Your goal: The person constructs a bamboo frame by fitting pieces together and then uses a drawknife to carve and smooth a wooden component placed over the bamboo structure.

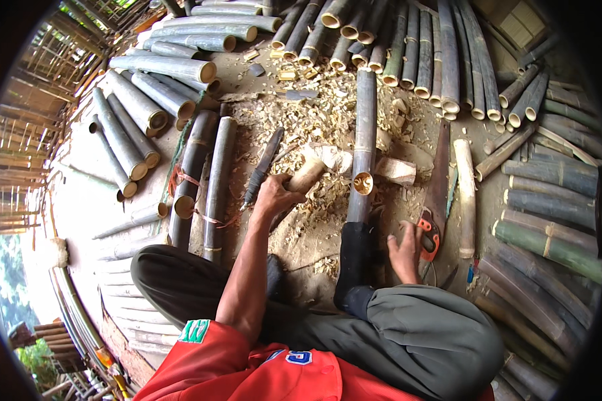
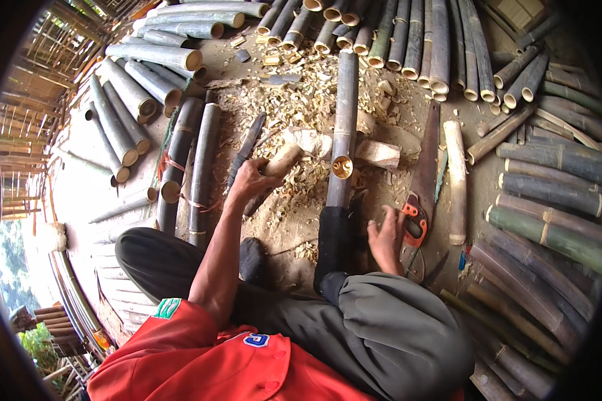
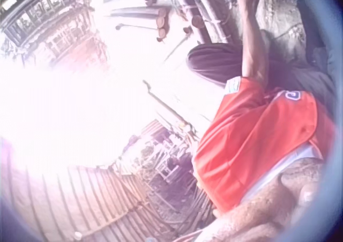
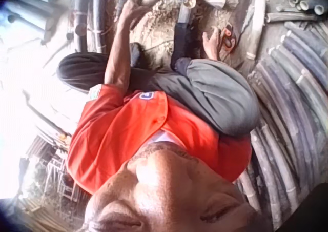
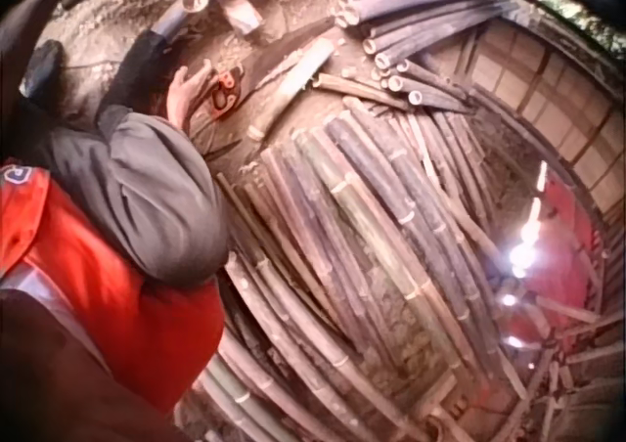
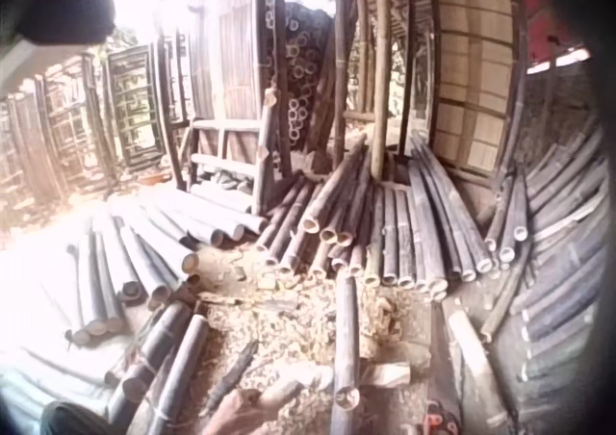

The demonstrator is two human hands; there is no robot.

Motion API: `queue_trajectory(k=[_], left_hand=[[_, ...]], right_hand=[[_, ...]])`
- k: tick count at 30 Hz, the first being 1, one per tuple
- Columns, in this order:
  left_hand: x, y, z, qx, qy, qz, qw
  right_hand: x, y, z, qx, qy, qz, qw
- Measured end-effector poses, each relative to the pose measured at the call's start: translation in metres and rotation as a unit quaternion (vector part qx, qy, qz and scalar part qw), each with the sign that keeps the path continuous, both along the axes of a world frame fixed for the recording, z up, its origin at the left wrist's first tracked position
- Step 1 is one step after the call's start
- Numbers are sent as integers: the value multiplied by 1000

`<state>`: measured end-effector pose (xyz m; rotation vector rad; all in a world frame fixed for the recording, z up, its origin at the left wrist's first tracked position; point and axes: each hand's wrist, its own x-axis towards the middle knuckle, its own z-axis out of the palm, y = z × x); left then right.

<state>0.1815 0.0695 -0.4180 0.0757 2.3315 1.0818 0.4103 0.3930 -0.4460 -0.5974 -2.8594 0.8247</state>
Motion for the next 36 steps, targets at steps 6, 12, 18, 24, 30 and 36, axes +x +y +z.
queue_trajectory(k=[6,12,18,24,30,36], left_hand=[[-116,-47,-20,-148,216,180,948],[-273,-94,-22,-338,237,77,907],[-317,-113,-59,-476,142,18,868],[-335,-87,-73,-407,170,31,897],[-342,-93,20,-70,392,97,912],[-245,-57,113,431,159,252,852]], right_hand=[[-11,156,-4,207,9,-138,969],[20,313,-44,115,-251,-253,927],[30,296,-86,108,-286,-231,924],[46,331,-59,128,-220,-191,948],[0,292,-61,53,-238,-193,950],[-14,260,-15,4,-203,-232,951]])
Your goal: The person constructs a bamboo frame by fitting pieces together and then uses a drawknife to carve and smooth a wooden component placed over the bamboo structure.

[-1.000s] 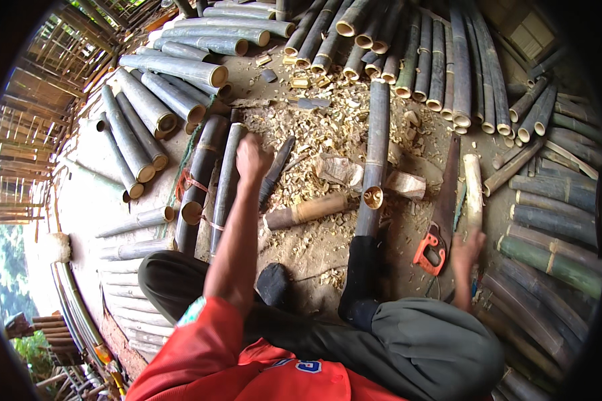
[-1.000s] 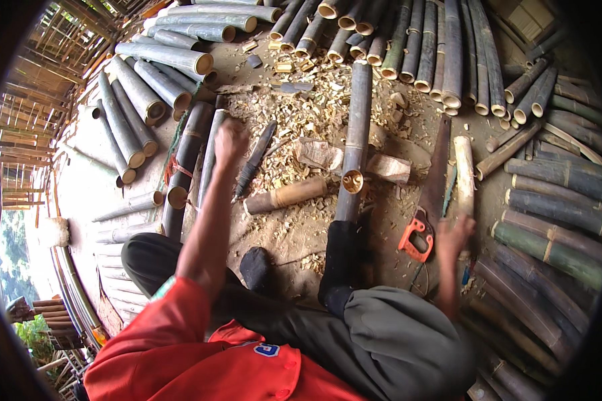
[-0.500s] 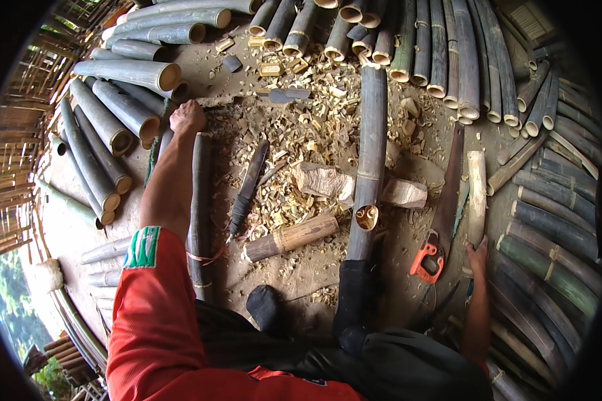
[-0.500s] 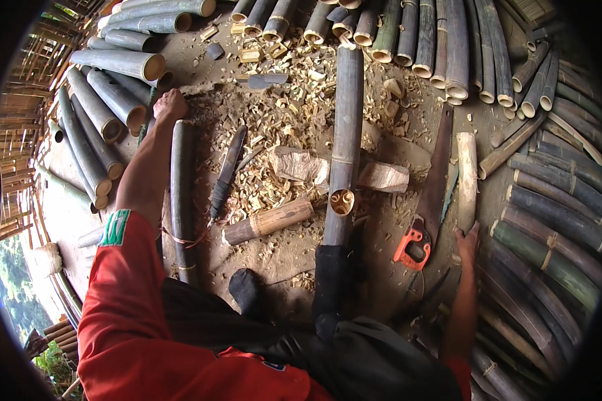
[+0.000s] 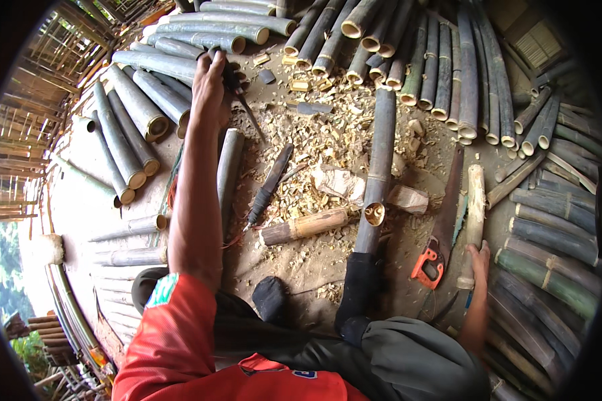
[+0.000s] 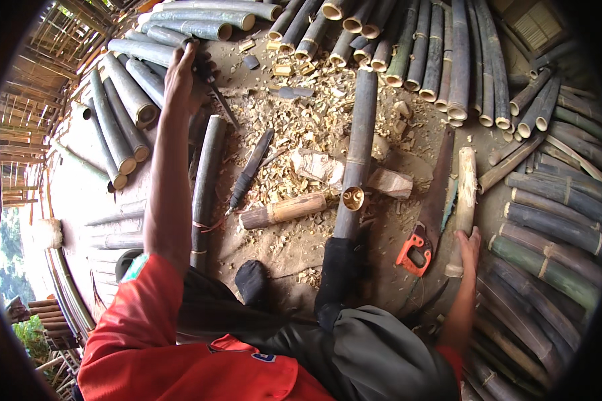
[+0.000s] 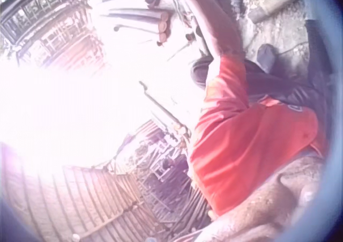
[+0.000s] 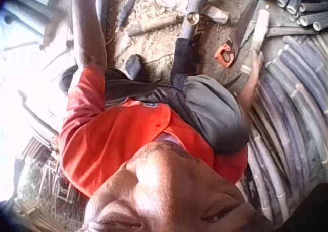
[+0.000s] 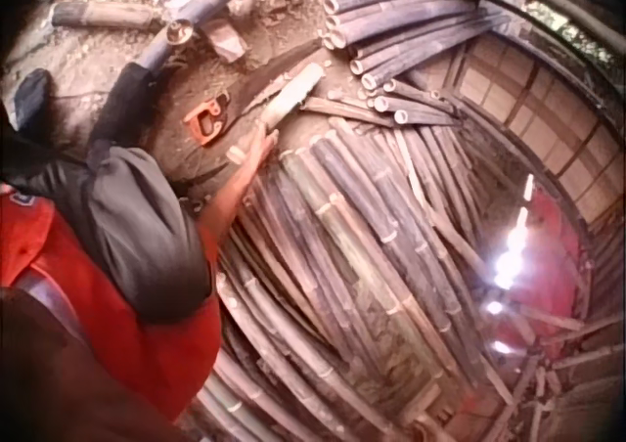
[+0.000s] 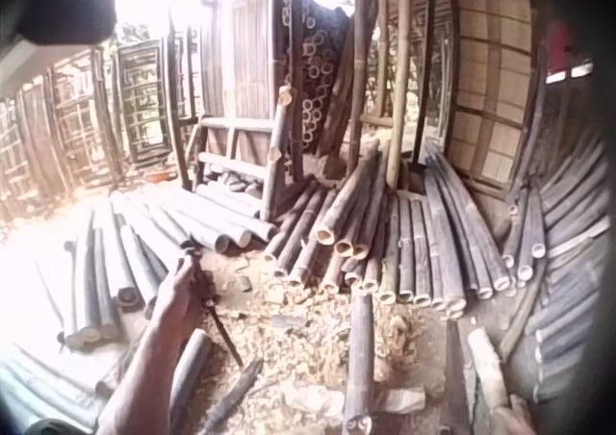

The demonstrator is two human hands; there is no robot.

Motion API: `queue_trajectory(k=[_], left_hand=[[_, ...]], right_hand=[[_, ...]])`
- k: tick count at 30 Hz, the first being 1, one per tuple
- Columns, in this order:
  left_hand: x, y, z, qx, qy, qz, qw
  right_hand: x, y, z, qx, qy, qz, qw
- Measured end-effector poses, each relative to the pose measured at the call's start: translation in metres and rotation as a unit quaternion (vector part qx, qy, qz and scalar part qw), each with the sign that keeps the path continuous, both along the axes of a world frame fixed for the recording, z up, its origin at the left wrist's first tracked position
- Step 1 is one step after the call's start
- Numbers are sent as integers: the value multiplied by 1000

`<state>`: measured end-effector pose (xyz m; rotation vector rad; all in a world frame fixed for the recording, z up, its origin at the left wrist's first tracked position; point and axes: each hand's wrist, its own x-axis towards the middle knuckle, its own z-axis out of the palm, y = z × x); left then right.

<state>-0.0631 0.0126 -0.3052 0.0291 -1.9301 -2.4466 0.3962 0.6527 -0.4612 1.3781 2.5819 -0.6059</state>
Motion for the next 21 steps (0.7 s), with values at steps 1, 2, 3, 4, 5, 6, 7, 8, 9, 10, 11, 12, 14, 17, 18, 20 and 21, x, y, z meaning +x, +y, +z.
queue_trajectory(k=[1,2,3,4,5,6,7,8,9,10,11,12,14,17,18,20,21], left_hand=[[16,1,-5,107,8,-48,993],[36,5,-10,210,10,-96,973],[56,10,-16,250,-2,-94,964],[81,18,-16,286,-13,-88,954],[101,31,-20,312,-26,-68,947],[121,48,-23,324,-49,-39,944],[136,68,-31,354,-59,-59,932],[150,86,-44,388,-69,-80,916],[170,82,-45,343,-86,-43,934],[185,84,-54,315,-80,-32,945],[200,99,-59,290,-96,-17,952],[214,116,-62,266,-113,-3,957],[232,149,-62,249,-122,20,960],[238,166,-90,252,-131,63,957],[238,168,-97,266,-128,59,954],[236,178,-97,257,-114,62,958],[240,181,-91,173,-107,71,976]], right_hand=[[-1,-2,12,-37,58,-46,997],[-1,-14,21,-62,106,-83,989],[2,-25,32,-154,152,-106,971],[0,-47,50,-248,196,-122,941],[5,-66,69,-323,265,-142,897],[14,-88,87,-395,329,-163,842],[17,-119,124,-475,371,-143,785],[14,-145,155,-545,411,-118,722],[4,-162,154,-556,402,-87,723],[-5,-172,163,-560,396,-53,726],[-13,-184,176,-407,374,-38,832],[-15,-187,193,-411,367,-23,834],[-22,-193,230,-421,356,8,834],[-50,-210,275,-416,296,130,850],[-59,-213,287,-407,276,163,855],[-81,-224,319,-371,225,248,866],[-93,-232,324,-362,208,285,863]])
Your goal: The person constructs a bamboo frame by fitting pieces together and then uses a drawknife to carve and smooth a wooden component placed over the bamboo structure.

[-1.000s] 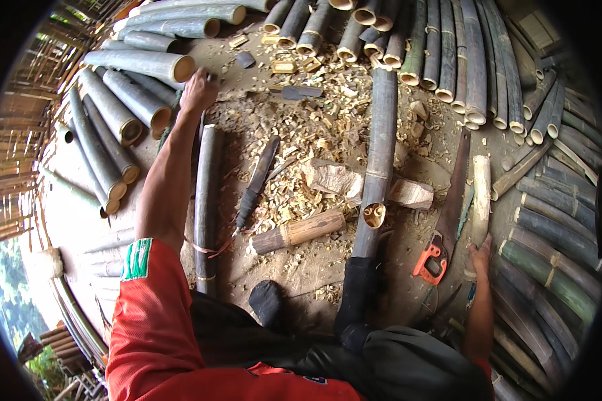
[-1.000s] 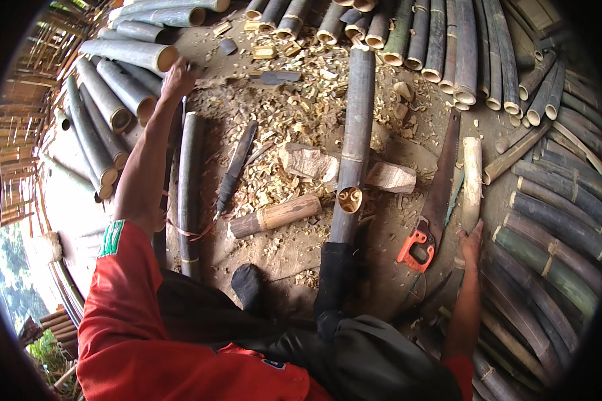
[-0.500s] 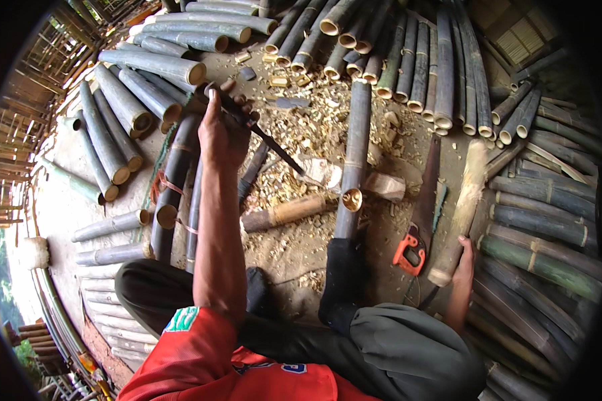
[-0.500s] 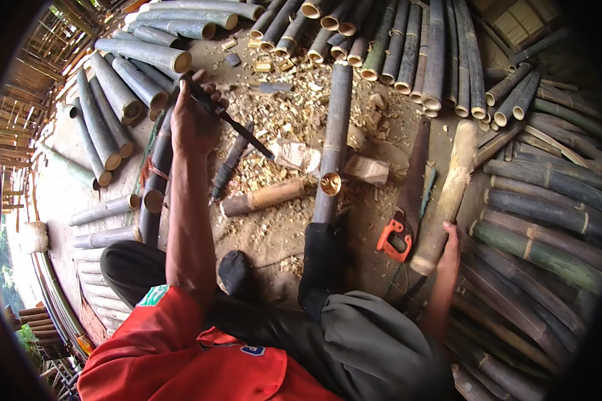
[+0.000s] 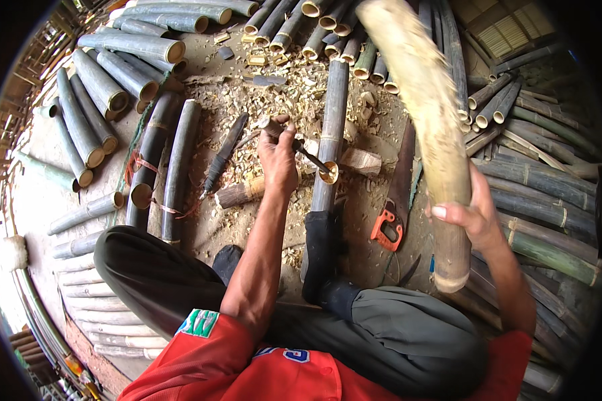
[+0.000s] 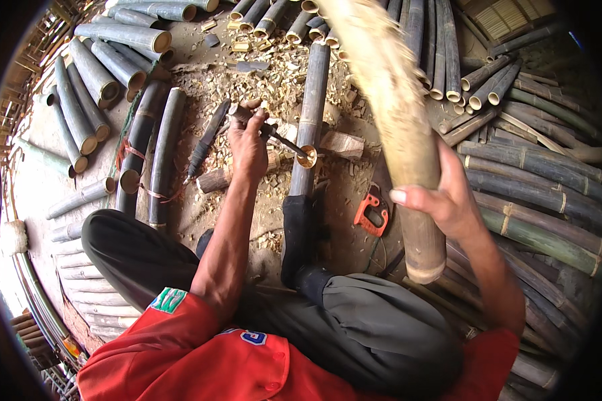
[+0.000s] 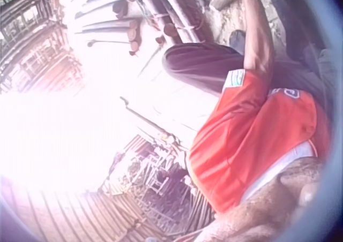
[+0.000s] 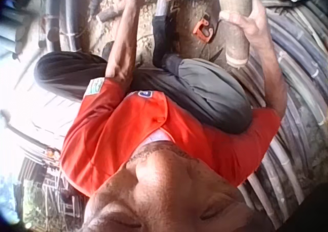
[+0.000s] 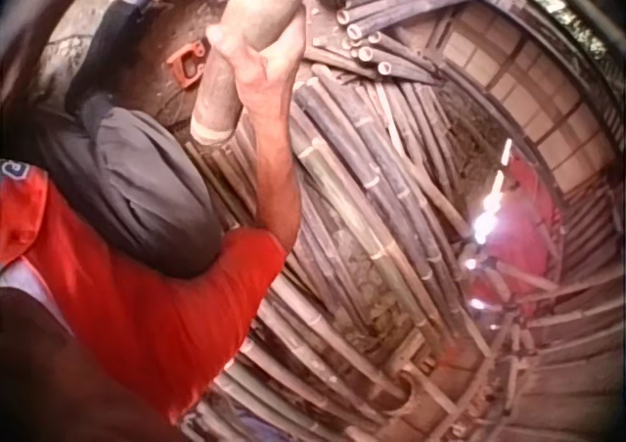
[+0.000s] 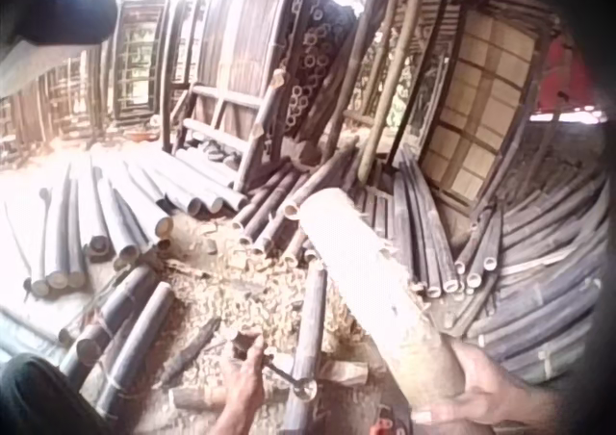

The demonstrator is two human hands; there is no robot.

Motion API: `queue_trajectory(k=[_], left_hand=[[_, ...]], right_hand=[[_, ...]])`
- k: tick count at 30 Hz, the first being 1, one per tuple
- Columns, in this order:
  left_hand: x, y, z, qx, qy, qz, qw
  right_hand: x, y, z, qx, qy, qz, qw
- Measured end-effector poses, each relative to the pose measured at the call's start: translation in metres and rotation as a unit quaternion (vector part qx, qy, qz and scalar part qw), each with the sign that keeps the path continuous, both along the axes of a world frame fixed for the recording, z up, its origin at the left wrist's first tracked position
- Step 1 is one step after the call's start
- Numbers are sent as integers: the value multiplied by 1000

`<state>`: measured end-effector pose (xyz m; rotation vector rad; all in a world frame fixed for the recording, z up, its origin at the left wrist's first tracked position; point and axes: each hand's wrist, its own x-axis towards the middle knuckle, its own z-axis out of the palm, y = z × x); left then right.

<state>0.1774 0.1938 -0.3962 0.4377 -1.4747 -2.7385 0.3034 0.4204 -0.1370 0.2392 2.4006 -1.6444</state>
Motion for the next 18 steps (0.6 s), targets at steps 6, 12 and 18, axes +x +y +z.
queue_trajectory(k=[6,12,18], left_hand=[[-11,14,-9,143,-57,127,980],[-6,17,-13,175,-49,111,977],[-10,30,-17,226,-14,73,971]], right_hand=[[-51,-43,-32,-32,82,125,988],[-58,-45,-41,184,129,186,956],[-63,-46,-43,193,156,242,938]])
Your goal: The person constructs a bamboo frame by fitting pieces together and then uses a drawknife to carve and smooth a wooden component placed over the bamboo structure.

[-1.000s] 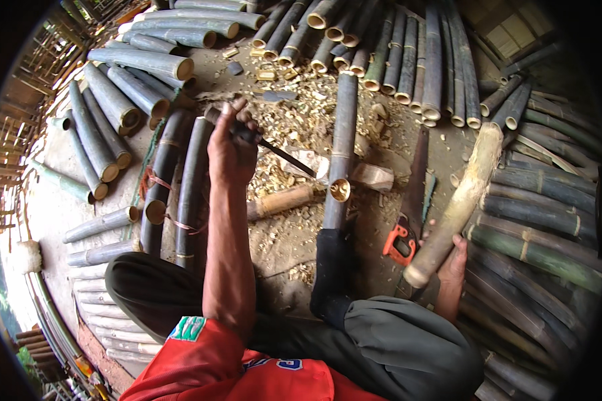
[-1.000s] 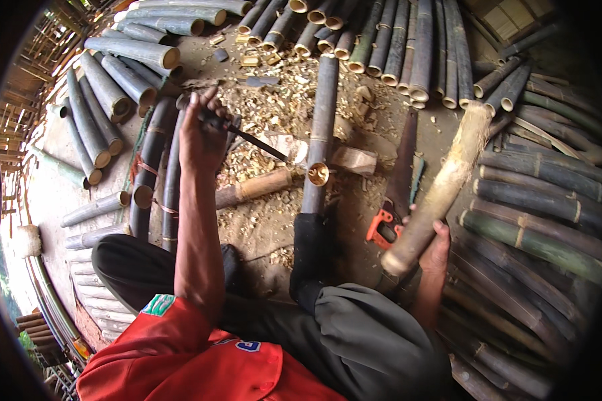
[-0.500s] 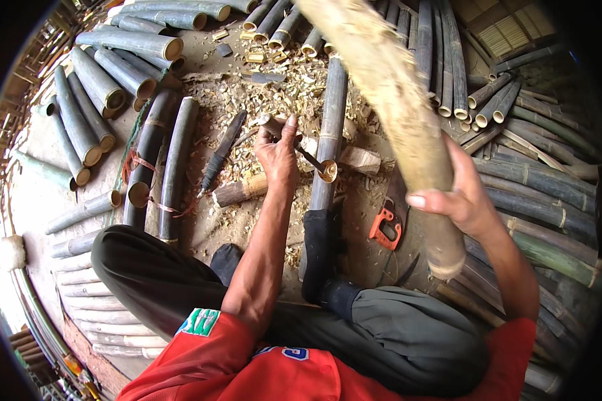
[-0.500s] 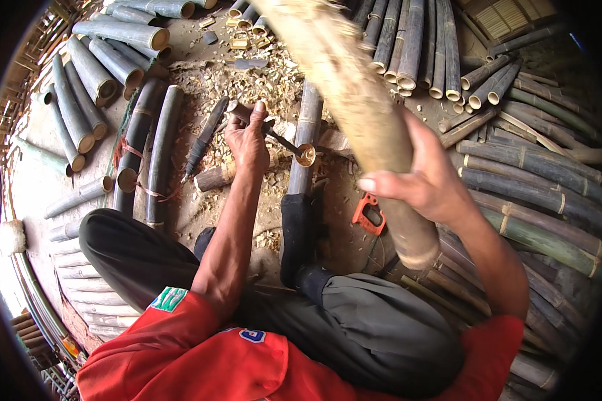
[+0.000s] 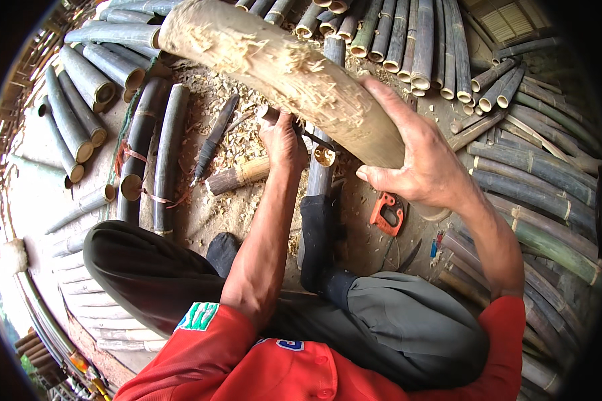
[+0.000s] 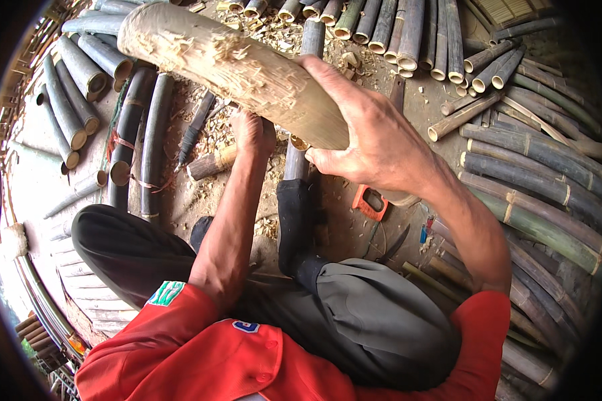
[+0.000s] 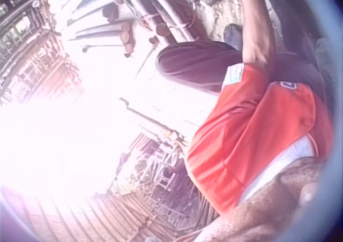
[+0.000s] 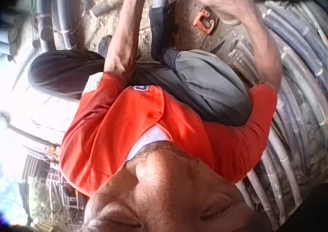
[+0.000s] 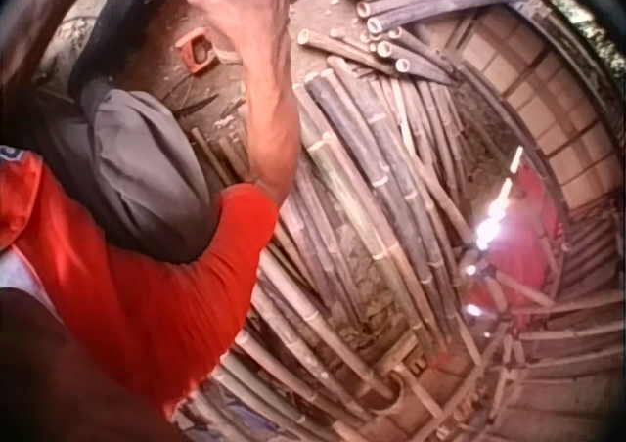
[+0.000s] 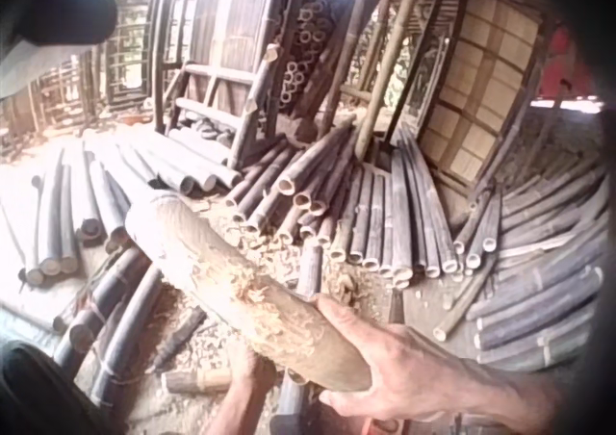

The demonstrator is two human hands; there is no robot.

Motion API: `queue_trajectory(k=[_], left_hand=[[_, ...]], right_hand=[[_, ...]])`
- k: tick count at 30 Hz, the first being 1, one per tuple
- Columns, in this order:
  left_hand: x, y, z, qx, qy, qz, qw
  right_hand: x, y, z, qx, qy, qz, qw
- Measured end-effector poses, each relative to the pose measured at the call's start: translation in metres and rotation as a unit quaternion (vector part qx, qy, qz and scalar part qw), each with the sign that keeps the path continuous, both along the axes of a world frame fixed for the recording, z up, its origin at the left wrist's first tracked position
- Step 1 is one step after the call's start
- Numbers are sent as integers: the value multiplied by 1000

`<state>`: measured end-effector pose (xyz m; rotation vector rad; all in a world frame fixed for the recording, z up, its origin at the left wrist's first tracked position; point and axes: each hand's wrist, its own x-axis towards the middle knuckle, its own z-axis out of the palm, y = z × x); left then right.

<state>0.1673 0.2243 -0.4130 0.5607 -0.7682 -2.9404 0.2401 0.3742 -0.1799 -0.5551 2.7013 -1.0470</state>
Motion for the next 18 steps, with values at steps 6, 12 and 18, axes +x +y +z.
queue_trajectory(k=[6,12,18], left_hand=[[24,8,-16,-43,26,-36,998],[46,15,18,-91,30,-81,992],[59,29,31,-243,53,-147,957]], right_hand=[[-13,-16,-3,302,-18,43,952],[-9,-13,23,273,103,93,952],[11,5,7,304,72,49,949]])
